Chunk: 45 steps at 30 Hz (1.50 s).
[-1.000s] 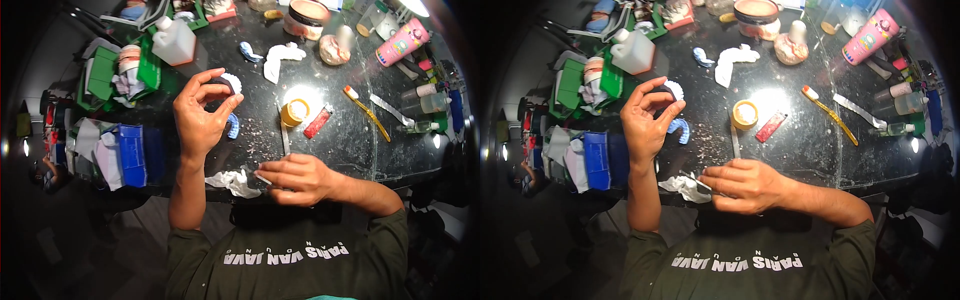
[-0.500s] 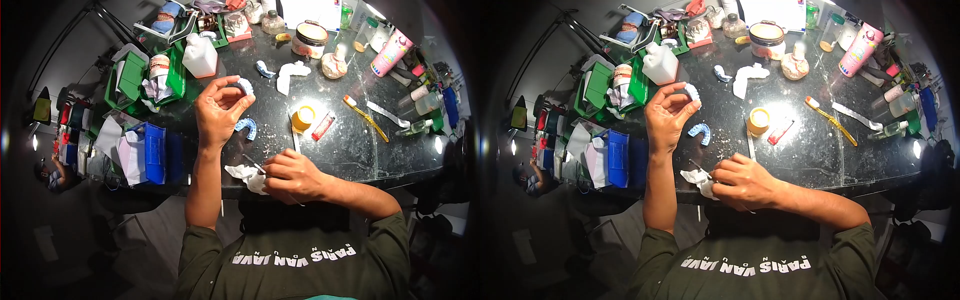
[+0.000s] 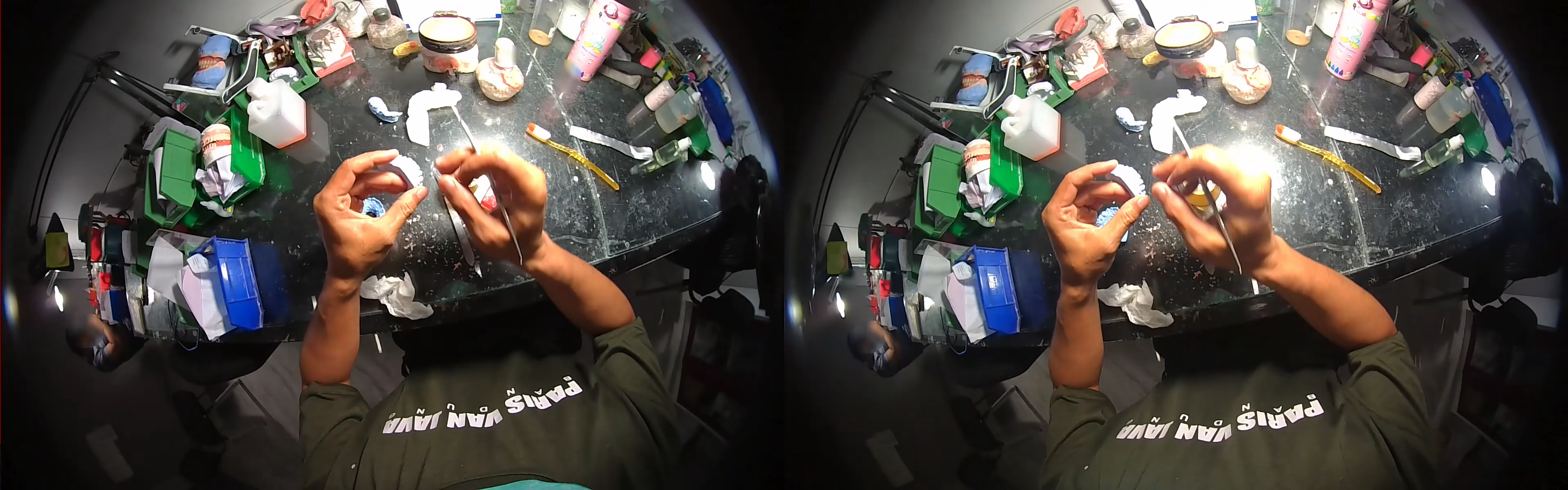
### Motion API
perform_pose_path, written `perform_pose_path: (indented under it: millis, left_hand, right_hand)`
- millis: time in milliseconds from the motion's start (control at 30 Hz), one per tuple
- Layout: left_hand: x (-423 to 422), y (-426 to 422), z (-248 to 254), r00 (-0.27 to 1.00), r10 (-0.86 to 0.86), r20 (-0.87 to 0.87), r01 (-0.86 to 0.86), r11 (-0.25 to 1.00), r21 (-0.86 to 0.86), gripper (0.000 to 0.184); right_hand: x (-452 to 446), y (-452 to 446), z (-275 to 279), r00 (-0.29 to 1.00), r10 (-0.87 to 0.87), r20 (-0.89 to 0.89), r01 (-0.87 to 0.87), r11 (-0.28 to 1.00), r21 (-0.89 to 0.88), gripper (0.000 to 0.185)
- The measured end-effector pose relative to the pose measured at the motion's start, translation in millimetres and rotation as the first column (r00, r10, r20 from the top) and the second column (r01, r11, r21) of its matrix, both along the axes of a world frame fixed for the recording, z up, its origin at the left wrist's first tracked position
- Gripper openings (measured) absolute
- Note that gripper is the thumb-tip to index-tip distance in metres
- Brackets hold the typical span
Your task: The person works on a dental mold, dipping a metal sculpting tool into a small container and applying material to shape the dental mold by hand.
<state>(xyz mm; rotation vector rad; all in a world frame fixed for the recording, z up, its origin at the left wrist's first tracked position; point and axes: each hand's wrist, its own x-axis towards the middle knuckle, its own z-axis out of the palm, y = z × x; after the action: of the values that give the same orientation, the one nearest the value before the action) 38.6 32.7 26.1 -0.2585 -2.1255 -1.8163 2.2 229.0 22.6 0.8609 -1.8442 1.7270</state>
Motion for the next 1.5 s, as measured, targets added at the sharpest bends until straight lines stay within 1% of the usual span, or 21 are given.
perform_pose_path:
  millis: [33,100,133,167,233,333,400,467,633,733,767,900,1000,1100,1167,1233,1267,1333,1367,1467,1500]
  left_hand:
    - [0.5,1.2,0.3,1.000,0.012,-0.019,-0.013,1.000,-0.029,0.054]
    - [1.9,5.7,-1.4,0.998,0.053,-0.020,-0.052,0.998,0.023,0.058]
    - [2.1,7.8,-2.3,0.997,0.074,-0.021,-0.073,0.996,0.049,0.059]
    - [2.5,9.6,-1.9,0.994,0.102,-0.034,-0.102,0.995,0.020,0.064]
    - [4.9,12.4,-4.0,0.990,0.129,-0.055,-0.126,0.991,0.042,0.065]
    - [4.2,14.5,-9.1,0.983,0.151,-0.103,-0.144,0.987,0.069,0.066]
    - [6.9,15.3,-8.6,0.983,0.158,-0.094,-0.151,0.985,0.080,0.065]
    - [6.5,16.5,-12.4,0.986,0.150,-0.077,-0.136,0.977,0.167,0.063]
    - [6.0,17.4,-15.2,0.993,0.102,-0.066,-0.078,0.952,0.297,0.058]
    - [5.2,19.1,-20.1,0.995,0.083,-0.063,-0.055,0.930,0.362,0.056]
    - [5.3,19.3,-20.9,0.996,0.069,-0.062,-0.041,0.925,0.378,0.055]
    - [6.2,21.1,-23.3,0.997,-0.003,-0.075,0.036,0.896,0.443,0.055]
    - [8.4,26.3,-21.7,0.998,-0.018,-0.063,0.046,0.873,0.486,0.054]
    - [7.3,23.2,-19.4,0.999,0.028,0.018,-0.033,0.903,0.428,0.050]
    - [5.8,10.6,-19.9,0.994,0.064,-0.092,-0.052,0.989,0.136,0.044]
    - [3.6,1.8,-14.0,0.976,0.119,-0.182,-0.146,0.979,-0.144,0.035]
    - [0.4,3.1,-10.0,0.960,0.120,-0.254,-0.164,0.974,-0.159,0.036]
    - [-7.3,5.5,-3.6,0.913,0.116,-0.392,-0.203,0.961,-0.190,0.038]
    - [-6.7,4.5,-7.8,0.942,0.070,-0.328,-0.108,0.989,-0.100,0.038]
    - [-2.2,2.2,-14.1,0.966,0.018,-0.259,-0.034,0.998,-0.056,0.036]
    - [-1.2,4.9,-12.1,0.963,0.044,-0.268,-0.061,0.996,-0.058,0.035]
  right_hand:
    - [2.0,2.0,-4.8,0.994,-0.023,-0.104,0.023,1.000,0.000,0.011]
    - [10.8,9.1,-9.9,0.997,0.057,-0.051,-0.059,0.998,-0.027,0.026]
    - [19.2,7.3,-14.0,0.994,0.108,0.028,-0.105,0.991,-0.088,0.031]
    - [27.5,5.4,-18.3,0.982,0.160,0.102,-0.143,0.977,-0.157,0.038]
    - [19.9,14.1,-22.3,0.983,0.184,-0.007,-0.184,0.983,-0.023,0.036]
    - [18.1,16.1,-19.3,0.986,0.150,-0.077,-0.147,0.988,0.046,0.030]
    - [21.2,10.2,-16.9,0.993,0.087,-0.079,-0.088,0.996,-0.008,0.029]
    - [25.6,7.0,-17.8,0.998,0.055,-0.040,-0.057,0.997,-0.057,0.030]
    - [13.9,13.9,-6.5,0.973,0.040,-0.227,-0.024,0.997,0.071,0.029]
    - [10.4,7.3,-10.3,0.988,0.017,-0.156,-0.011,0.999,0.040,0.028]
    - [12.4,2.4,-13.8,0.997,0.018,-0.077,-0.020,0.999,-0.027,0.031]
    - [9.0,1.1,-10.2,0.994,-0.008,-0.113,0.011,1.000,0.029,0.039]
    - [6.8,4.2,-14.8,0.988,0.016,-0.151,-0.015,1.000,0.011,0.035]
    - [5.0,8.9,-10.4,0.995,0.016,-0.094,-0.016,1.000,-0.004,0.028]
    - [3.0,11.6,-10.4,0.999,0.003,-0.046,-0.004,1.000,-0.018,0.026]
    - [3.3,13.2,-12.2,0.999,0.044,0.031,-0.042,0.997,-0.071,0.026]
    - [3.0,14.9,-13.3,0.995,0.068,0.071,-0.061,0.994,-0.096,0.025]
    - [-0.1,19.8,-15.8,0.994,0.095,0.054,-0.092,0.994,-0.053,0.024]
    - [-1.0,20.0,-17.5,0.992,0.115,0.053,-0.112,0.992,-0.061,0.024]
    - [0.3,19.0,-14.4,0.992,0.115,0.056,-0.111,0.991,-0.080,0.025]
    - [0.6,19.4,-12.0,0.993,0.104,0.057,-0.099,0.991,-0.085,0.025]
